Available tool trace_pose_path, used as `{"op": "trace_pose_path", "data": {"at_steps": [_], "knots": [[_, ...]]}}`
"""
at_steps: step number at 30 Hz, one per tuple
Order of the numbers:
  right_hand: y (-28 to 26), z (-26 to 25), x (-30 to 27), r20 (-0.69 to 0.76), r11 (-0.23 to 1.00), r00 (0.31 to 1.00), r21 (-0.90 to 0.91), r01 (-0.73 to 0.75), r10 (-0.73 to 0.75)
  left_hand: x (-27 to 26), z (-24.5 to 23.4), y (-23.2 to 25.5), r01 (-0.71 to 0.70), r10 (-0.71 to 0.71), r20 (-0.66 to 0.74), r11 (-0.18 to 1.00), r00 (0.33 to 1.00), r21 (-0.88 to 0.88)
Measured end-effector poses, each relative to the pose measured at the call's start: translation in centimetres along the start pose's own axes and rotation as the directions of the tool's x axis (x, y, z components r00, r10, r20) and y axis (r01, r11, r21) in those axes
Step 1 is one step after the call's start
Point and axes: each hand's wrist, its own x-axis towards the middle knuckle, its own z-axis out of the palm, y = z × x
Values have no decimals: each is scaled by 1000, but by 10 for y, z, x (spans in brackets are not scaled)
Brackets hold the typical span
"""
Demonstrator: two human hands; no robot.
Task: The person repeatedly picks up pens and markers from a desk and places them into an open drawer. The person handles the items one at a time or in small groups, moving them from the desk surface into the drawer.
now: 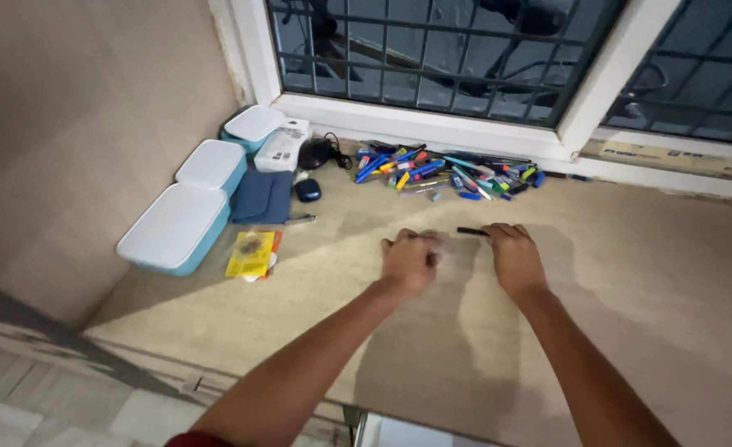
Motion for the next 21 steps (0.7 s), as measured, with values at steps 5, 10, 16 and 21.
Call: {"op": "trace_pose_path", "data": {"at_steps": [5,10,16,21], "knots": [[-3,-7,19,-137,990,981,63,-127,134,36,19,0,-140,157,-105,979,982,149],[7,-3,47,-271,989,956,-64,-132,110,77,33,-5,-163,155,51,953,987,255],[21,30,81,-292,967,956,-246,-61,-14,93,42,-5,-271,283,-26,937,959,220],[44,52,101,-223,933,974,-341,-114,37,93,40,-5,-219,228,-17,950,973,224]]}}
